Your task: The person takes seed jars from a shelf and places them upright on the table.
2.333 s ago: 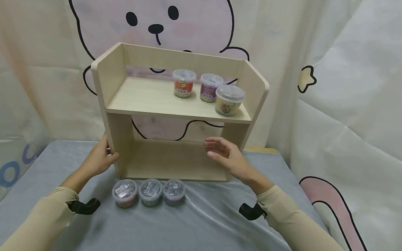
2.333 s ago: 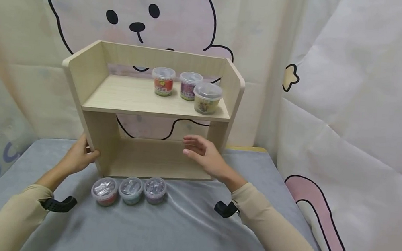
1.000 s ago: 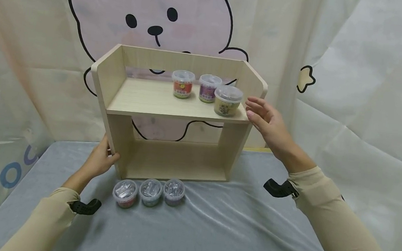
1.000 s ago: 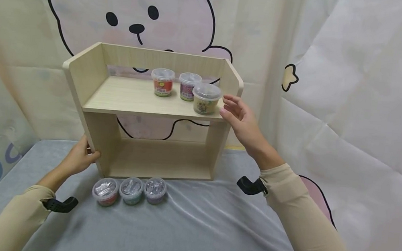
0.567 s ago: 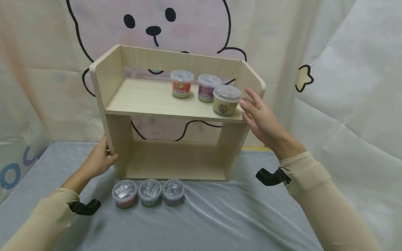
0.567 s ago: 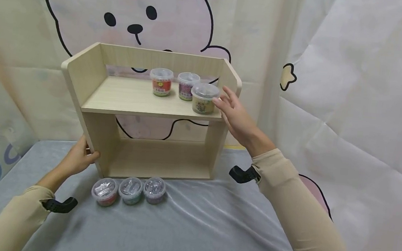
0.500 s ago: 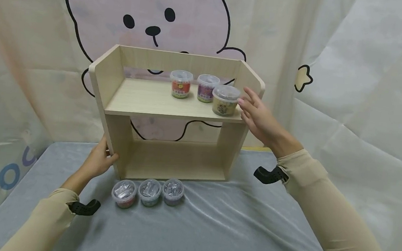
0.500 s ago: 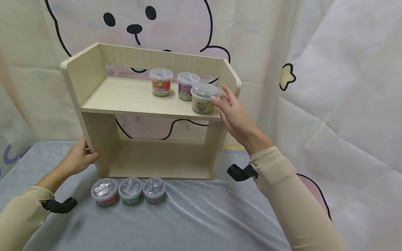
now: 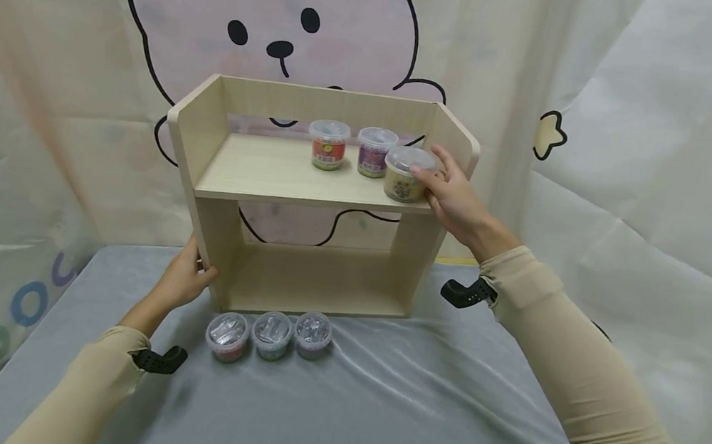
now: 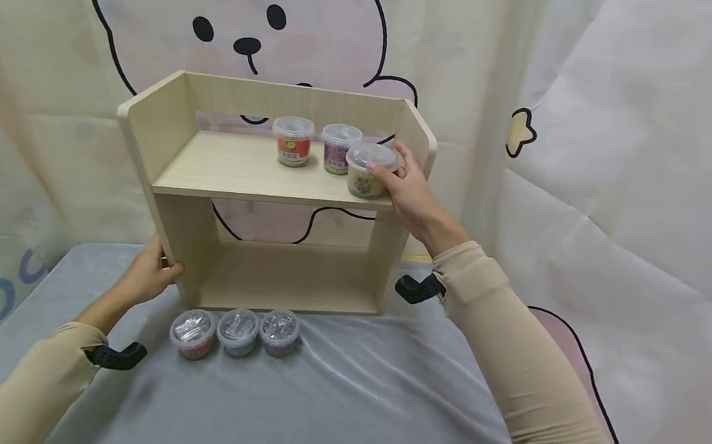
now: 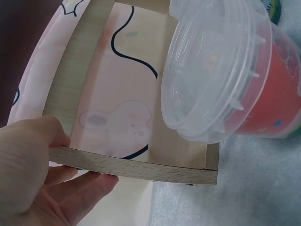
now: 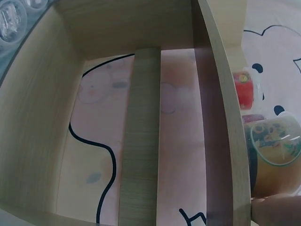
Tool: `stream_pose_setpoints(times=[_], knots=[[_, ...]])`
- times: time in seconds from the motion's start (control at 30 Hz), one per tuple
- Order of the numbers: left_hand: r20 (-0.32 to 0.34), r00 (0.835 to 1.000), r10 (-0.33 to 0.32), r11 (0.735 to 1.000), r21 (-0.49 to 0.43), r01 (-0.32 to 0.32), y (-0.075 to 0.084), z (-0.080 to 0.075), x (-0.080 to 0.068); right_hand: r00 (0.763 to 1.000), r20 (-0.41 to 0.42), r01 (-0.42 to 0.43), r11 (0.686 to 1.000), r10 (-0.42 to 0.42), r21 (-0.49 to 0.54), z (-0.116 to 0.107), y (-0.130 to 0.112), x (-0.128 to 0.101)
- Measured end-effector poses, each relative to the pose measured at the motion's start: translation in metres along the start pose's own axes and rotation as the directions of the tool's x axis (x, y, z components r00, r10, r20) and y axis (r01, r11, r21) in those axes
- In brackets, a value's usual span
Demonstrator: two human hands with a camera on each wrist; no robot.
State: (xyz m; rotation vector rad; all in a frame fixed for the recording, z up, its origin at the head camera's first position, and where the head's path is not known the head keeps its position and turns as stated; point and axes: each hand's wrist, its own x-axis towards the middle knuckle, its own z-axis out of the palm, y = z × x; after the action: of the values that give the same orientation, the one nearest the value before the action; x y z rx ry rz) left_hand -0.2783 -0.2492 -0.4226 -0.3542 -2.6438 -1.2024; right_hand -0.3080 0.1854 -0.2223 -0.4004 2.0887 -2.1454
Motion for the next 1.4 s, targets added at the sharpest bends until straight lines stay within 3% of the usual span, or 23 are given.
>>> stream_pose_setpoints(times=[0.4, 1.0, 1.4], knots=[[0.018, 1.000, -0.022, 1.000, 0.014, 0.022, 0.003, 0.001, -0.001, 0.999, -0.046, -0.036, 0.982, 0.029, -0.183, 0.001, -0.002, 0.003], [0.012, 0.999, -0.034, 0.999, 0.012, 0.034, 0.001, 0.002, 0.000, 0.995, -0.100, 0.012, 0.984, -0.030, -0.176, 0.004, -0.001, -0.008], [0.000, 1.000, -0.023, 1.000, 0.003, 0.023, -0.001, 0.003, 0.000, 0.999, -0.003, 0.030, 0.983, -0.031, -0.182, 0.001, -0.004, -0.028]])
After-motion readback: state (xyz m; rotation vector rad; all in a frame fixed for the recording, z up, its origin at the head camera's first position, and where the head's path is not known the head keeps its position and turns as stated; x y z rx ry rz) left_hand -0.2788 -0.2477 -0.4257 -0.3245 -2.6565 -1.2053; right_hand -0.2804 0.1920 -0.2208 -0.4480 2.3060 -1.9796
